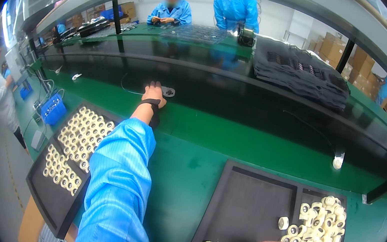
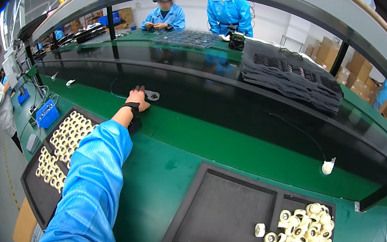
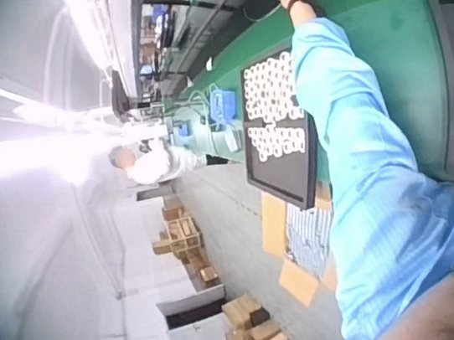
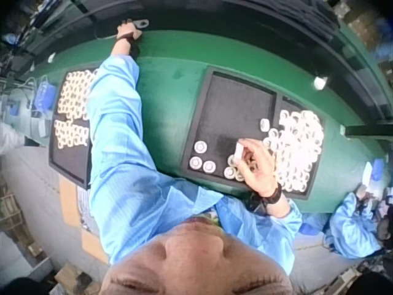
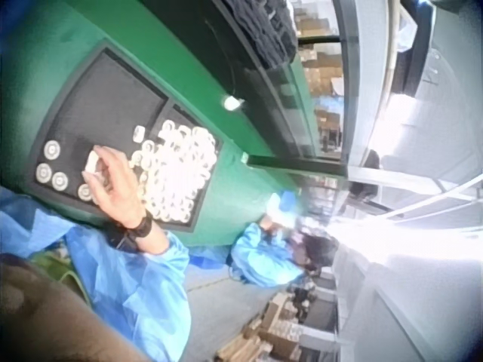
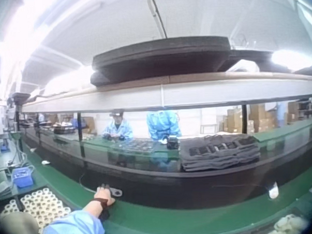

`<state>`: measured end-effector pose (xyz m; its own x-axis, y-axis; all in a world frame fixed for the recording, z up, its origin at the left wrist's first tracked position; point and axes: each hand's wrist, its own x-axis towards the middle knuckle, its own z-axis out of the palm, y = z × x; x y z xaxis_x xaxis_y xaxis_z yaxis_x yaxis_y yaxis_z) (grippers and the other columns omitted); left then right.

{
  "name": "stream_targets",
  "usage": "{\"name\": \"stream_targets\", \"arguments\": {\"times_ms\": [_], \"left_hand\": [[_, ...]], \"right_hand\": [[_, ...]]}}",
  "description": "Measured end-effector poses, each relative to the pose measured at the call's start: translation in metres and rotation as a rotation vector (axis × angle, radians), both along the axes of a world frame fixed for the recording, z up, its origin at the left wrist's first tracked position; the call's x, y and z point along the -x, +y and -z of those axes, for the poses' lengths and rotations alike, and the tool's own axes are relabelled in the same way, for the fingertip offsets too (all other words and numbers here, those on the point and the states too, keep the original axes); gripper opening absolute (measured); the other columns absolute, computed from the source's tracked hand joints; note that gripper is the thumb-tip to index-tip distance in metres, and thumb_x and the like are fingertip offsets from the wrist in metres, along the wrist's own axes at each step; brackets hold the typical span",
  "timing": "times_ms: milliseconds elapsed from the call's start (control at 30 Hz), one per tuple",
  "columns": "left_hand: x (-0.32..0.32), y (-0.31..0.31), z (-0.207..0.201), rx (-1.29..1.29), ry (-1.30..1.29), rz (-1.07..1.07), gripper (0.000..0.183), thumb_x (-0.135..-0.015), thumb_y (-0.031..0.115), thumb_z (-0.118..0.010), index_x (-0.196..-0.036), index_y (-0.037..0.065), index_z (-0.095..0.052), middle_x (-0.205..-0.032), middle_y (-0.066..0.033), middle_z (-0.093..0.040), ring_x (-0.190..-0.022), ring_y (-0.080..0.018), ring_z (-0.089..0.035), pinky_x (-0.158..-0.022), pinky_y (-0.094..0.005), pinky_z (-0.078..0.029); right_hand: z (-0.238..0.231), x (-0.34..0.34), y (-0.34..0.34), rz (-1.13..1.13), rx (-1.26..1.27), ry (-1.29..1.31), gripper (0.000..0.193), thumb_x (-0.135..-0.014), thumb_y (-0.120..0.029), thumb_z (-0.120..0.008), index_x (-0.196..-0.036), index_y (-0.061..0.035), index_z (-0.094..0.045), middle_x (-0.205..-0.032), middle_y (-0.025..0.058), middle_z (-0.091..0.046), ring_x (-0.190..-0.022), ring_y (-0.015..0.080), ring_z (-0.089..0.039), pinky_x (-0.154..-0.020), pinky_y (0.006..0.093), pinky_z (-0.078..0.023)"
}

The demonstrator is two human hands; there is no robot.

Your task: The person is assembling white plastic gear components and wires on a factory line.

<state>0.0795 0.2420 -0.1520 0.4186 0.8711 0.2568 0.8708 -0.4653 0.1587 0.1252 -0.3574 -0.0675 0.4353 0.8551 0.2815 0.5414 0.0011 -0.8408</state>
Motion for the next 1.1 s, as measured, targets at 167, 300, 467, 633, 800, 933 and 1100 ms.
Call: {"name": "stream_targets", "arguments": {"times_ms": [167, 300, 467, 633, 800, 933, 1100], "left_hand": [[-0.034, 0.016, 0.006, 0.126, 0.068, 0.116, 0.063, -0.087, 0.023, -0.055, -0.144, 0.013, -0.031, -0.149, -0.0112, -0.033, -0.140, -0.0330, -0.023, -0.105, -0.0549, -0.034], [-0.038, 0.033, 0.009, 0.170, -0.059, 0.267, 0.063, -0.080, 0.022, -0.066, -0.137, 0.005, -0.045, -0.132, -0.0186, -0.053, -0.125, -0.0347, -0.048, -0.105, -0.0383, -0.040], [-0.035, -0.005, 0.002, 0.207, -0.083, 0.326, 0.077, -0.070, 0.026, -0.076, -0.135, -0.001, -0.045, -0.130, -0.0222, -0.054, -0.120, -0.0318, -0.054, -0.101, -0.0345, -0.042], [-0.030, -0.025, -0.008, 0.209, -0.124, 0.319, 0.067, -0.071, 0.019, -0.077, -0.130, -0.001, -0.052, -0.120, -0.0202, -0.061, -0.113, -0.0300, -0.059, -0.097, -0.0340, -0.045], [-0.028, -0.058, -0.016, 0.336, -0.158, 0.348, 0.078, -0.069, 0.033, -0.080, -0.131, -0.003, -0.049, -0.120, -0.0217, -0.061, -0.114, -0.0313, -0.058, -0.098, -0.0353, -0.045], [-0.029, -0.063, -0.002, 0.213, -0.147, 0.406, 0.070, -0.068, 0.024, -0.080, -0.128, -0.001, -0.054, -0.119, -0.0206, -0.062, -0.113, -0.0315, -0.059, -0.097, -0.0346, -0.046], [-0.043, -0.087, -0.015, 0.116, -0.049, 0.441, 0.065, -0.061, 0.029, -0.084, -0.117, 0.005, -0.062, -0.107, -0.0180, -0.067, -0.101, -0.0324, -0.063, -0.089, -0.0385, -0.050]], "right_hand": [[-0.004, -0.004, 0.002, -0.019, 0.108, -0.018, 0.039, -0.075, -0.003, -0.072, -0.112, 0.0007, -0.060, -0.103, 0.0135, -0.061, -0.075, 0.0193, -0.059, -0.066, 0.0279, -0.048], [-0.003, -0.005, 0.002, -0.039, 0.111, 0.006, 0.038, -0.075, -0.003, -0.072, -0.111, 0.0007, -0.061, -0.107, 0.0158, -0.061, -0.081, 0.0214, -0.060, -0.069, 0.0290, -0.048], [-0.003, -0.002, 0.005, -0.011, 0.109, -0.001, 0.038, -0.074, -0.002, -0.072, -0.111, 0.0012, -0.061, -0.107, 0.0157, -0.061, -0.081, 0.0217, -0.060, -0.070, 0.0296, -0.049], [-0.004, 0.001, 0.004, -0.012, 0.082, -0.003, 0.038, -0.075, -0.002, -0.072, -0.112, 0.0000, -0.061, -0.104, 0.0135, -0.061, -0.078, 0.0190, -0.060, -0.068, 0.0279, -0.049], [-0.001, 0.003, 0.003, -0.005, 0.010, -0.055, 0.037, -0.075, -0.002, -0.072, -0.111, 0.0007, -0.062, -0.098, 0.0113, -0.061, -0.073, 0.0164, -0.059, -0.063, 0.0265, -0.047], [0.004, 0.004, 0.001, -0.001, 0.031, -0.019, 0.038, -0.075, -0.003, -0.072, -0.111, 0.0013, -0.061, -0.098, 0.0116, -0.061, -0.077, 0.0196, -0.059, -0.066, 0.0296, -0.048], [0.016, 0.001, -0.005, -0.061, -0.046, -0.146, 0.040, -0.075, -0.005, -0.077, -0.111, 0.0008, -0.061, -0.096, 0.0110, -0.062, -0.070, 0.0121, -0.062, -0.059, 0.0231, -0.051]]}}
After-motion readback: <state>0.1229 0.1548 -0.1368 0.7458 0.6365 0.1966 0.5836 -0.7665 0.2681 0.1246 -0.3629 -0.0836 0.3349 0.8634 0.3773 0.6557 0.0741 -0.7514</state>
